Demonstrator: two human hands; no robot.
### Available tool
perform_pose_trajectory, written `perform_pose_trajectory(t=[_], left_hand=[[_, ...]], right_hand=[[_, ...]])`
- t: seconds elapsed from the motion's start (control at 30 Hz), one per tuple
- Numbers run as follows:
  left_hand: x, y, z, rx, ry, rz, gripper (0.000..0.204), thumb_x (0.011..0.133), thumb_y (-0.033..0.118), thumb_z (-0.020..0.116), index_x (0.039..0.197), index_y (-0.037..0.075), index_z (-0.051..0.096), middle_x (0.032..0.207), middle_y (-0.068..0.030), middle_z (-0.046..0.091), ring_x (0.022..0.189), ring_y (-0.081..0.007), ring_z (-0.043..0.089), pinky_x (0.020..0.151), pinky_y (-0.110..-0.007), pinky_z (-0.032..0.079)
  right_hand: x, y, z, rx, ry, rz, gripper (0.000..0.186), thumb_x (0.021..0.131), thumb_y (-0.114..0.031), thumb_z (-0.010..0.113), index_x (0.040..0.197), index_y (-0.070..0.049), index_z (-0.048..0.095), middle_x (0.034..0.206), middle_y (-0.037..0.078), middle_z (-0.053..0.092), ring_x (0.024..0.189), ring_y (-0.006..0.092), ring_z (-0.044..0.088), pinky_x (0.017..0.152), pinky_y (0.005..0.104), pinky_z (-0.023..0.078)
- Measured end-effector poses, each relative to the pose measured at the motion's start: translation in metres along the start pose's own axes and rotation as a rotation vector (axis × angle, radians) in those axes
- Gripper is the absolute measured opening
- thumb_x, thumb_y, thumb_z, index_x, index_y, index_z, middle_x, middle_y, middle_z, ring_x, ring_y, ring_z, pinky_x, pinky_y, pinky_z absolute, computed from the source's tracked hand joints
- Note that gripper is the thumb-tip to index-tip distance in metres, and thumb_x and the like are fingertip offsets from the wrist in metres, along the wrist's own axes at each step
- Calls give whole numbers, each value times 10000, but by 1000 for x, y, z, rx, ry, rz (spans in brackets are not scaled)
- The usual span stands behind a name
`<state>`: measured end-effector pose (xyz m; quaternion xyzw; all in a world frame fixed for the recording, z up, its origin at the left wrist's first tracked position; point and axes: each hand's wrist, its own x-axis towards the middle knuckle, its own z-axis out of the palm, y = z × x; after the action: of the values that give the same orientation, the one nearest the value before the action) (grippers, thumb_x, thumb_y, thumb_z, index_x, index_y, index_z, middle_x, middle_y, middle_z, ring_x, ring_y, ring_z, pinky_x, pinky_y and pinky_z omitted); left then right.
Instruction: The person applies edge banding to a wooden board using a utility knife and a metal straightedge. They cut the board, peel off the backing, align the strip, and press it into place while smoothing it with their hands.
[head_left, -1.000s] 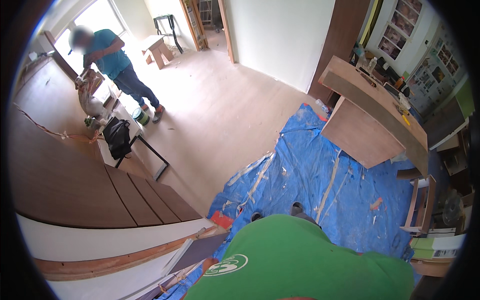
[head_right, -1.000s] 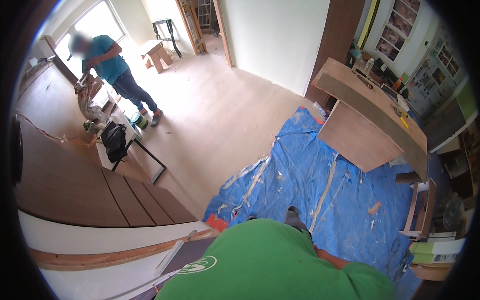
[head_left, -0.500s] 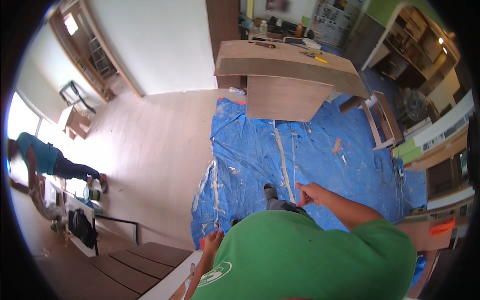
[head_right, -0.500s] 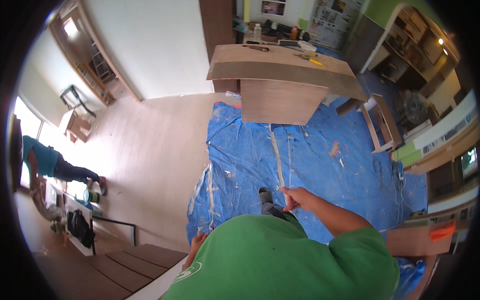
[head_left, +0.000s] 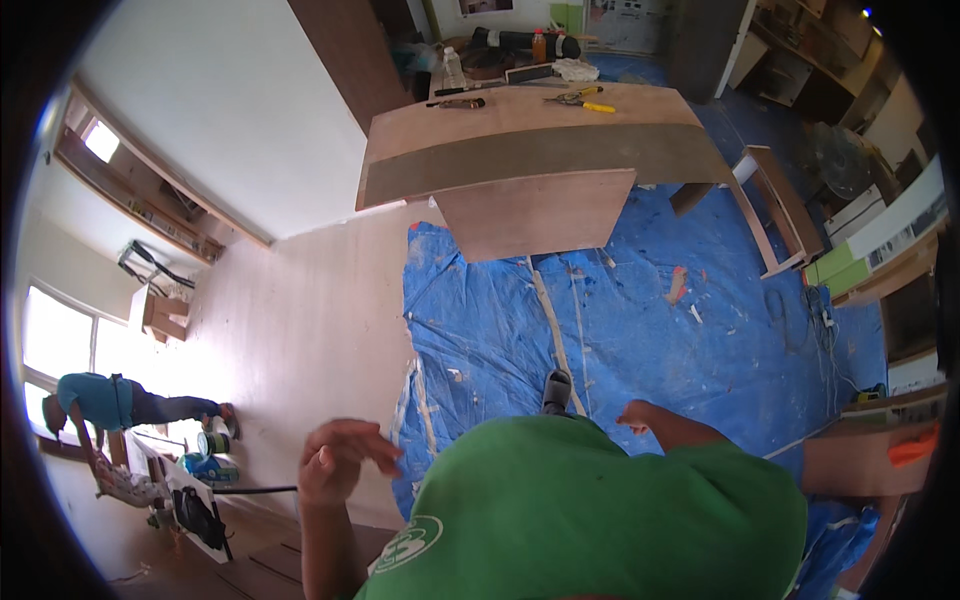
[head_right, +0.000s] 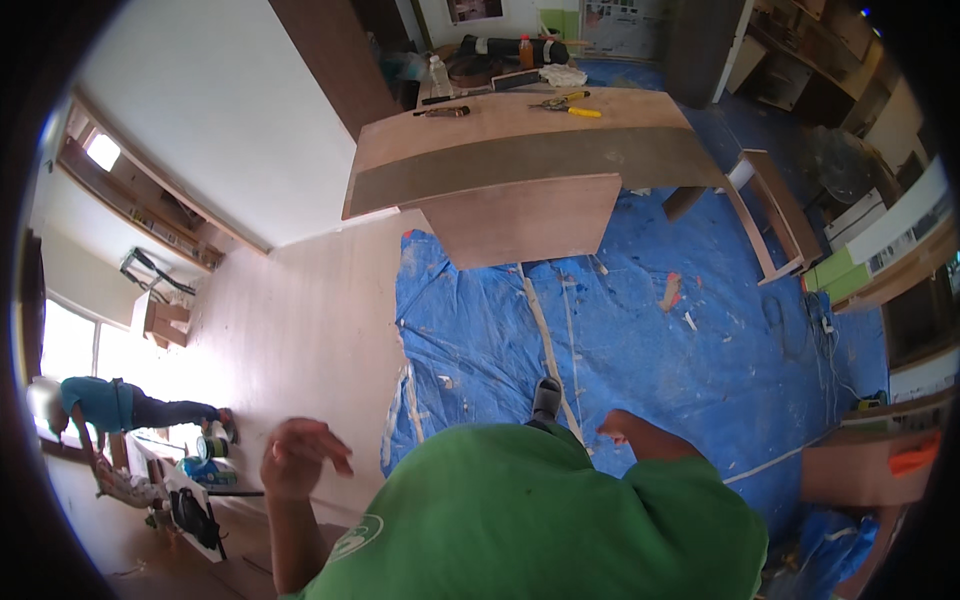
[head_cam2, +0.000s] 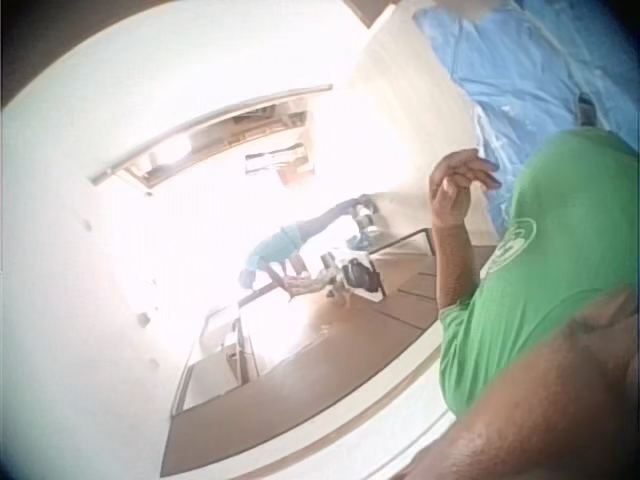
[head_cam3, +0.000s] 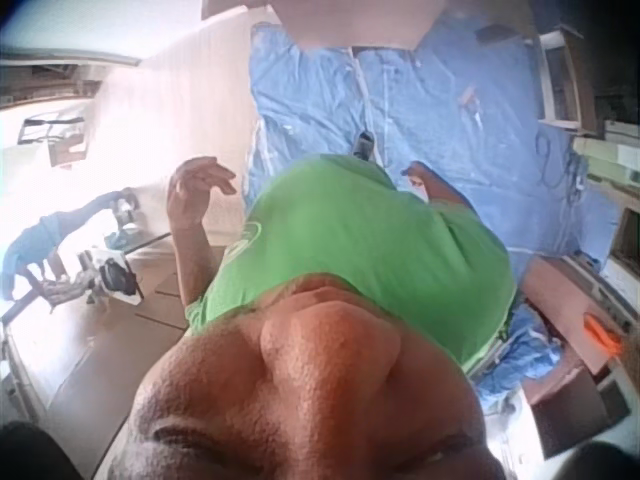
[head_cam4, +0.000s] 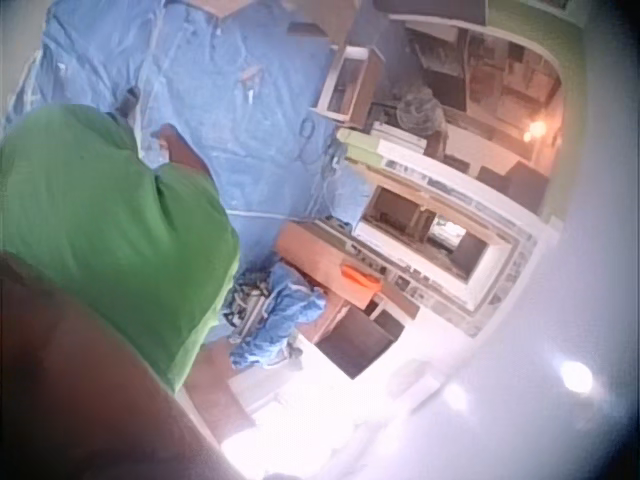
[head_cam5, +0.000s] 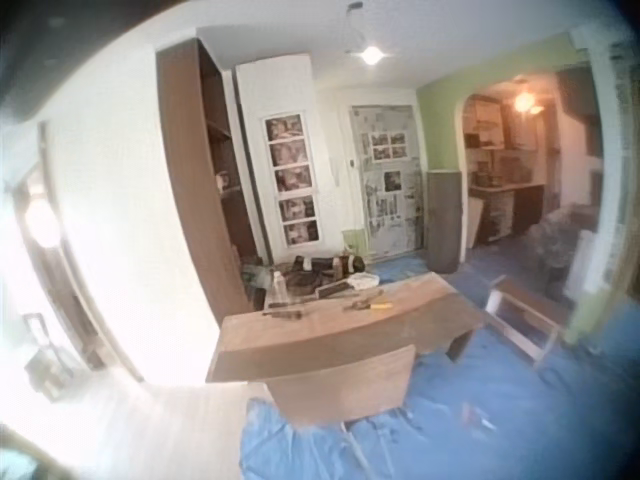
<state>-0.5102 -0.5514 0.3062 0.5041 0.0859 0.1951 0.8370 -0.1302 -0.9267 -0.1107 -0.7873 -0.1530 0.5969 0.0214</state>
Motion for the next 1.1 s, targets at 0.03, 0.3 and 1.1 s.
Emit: perform_pose_trajectory(t=[0.03, 0.3, 1.1], left_hand=[[37, 13, 29, 273, -35, 140, 573, 956, 409, 606, 1163, -124, 633, 1065, -322, 675, 923, -376, 713, 768, -446, 579], [238, 8, 237, -219, -574, 453, 406, 977, 335, 611, 1033, -60, 689, 1113, -240, 688, 993, -366, 686, 833, -453, 568], [590, -115, -543, 1506, 930, -361, 826, 904, 537, 658, 1414, -81, 458, 1437, -266, 506, 1346, -384, 480, 1123, -437, 385]], right_hand=[[14, 6, -27, 15, 40, 0, 372, 908, -364, 693, 835, -1, 653, 767, 140, 682, 581, 239, 653, 537, 383, 551], [31, 4, -172, 782, 395, -178, 260, 942, -298, 655, 1017, -49, 639, 732, 66, 633, 582, 170, 620, 510, 330, 483], [56, -156, -399, 1138, 910, -59, 226, 946, -304, 597, 1016, -97, 655, 758, 4, 618, 609, 120, 595, 513, 283, 458]])
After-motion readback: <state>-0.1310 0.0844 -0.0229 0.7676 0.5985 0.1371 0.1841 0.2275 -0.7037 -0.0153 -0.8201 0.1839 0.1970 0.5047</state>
